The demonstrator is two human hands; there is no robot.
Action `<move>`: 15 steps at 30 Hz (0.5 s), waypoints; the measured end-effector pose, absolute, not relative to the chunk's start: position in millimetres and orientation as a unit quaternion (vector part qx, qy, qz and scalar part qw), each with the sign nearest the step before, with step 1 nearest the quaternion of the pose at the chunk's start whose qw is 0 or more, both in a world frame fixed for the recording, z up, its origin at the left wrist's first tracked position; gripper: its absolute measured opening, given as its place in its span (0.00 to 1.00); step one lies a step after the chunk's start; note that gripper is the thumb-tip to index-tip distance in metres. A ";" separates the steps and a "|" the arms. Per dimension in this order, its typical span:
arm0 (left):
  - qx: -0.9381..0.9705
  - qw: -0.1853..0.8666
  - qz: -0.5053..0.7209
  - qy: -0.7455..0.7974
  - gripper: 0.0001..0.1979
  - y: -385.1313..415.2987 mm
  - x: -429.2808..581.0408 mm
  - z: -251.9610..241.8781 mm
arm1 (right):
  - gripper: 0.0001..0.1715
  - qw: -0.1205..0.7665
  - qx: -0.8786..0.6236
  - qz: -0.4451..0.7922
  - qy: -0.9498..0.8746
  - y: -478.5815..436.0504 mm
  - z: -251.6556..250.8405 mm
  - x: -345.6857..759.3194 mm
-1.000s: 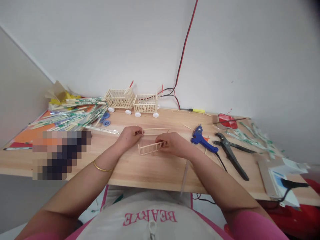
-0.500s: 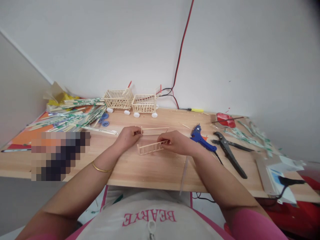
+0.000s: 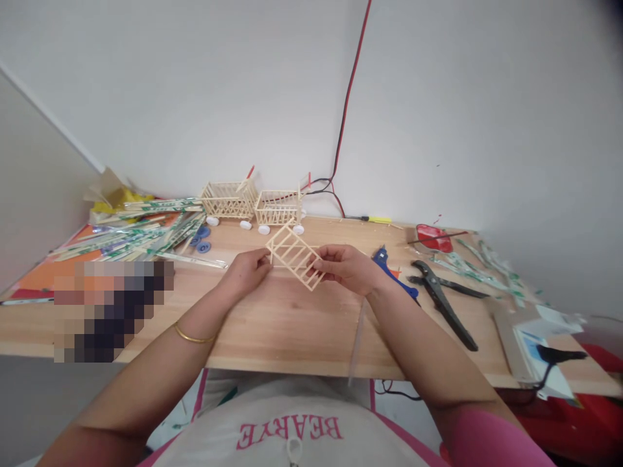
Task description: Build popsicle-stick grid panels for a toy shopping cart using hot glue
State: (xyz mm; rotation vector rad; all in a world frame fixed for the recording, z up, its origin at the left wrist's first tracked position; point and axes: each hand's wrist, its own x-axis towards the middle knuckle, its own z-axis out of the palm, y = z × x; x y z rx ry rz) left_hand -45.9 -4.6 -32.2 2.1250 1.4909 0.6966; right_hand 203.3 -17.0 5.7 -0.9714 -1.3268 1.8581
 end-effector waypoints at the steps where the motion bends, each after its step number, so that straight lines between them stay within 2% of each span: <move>1: 0.776 0.222 0.251 0.535 0.08 -4.1 -47.0 -32.6 | 0.15 0.332 -0.367 0.713 -0.497 -17.5 6.4 202.4; 5: 0.779 0.189 0.269 0.534 0.12 -3.0 -50.6 -31.3 | 0.14 0.363 -0.350 0.720 -0.477 -18.8 8.2 200.2; 8: 0.735 0.195 0.364 0.538 0.13 -8.9 -45.1 -22.6 | 0.14 0.377 -0.353 0.709 -0.480 -19.0 8.3 199.1; 10: 0.672 0.302 0.419 0.530 0.14 -18.1 -34.7 -13.4 | 0.14 0.385 -0.354 0.703 -0.482 -19.6 7.9 197.8; 13: 0.583 0.540 0.386 0.468 0.17 -34.5 -13.5 0.2 | 0.14 0.395 -0.346 0.697 -0.488 -21.4 6.8 194.7; 15: 0.539 0.595 0.400 0.442 0.16 -42.1 -0.5 5.8 | 0.13 0.398 -0.344 0.686 -0.503 -23.1 6.3 192.9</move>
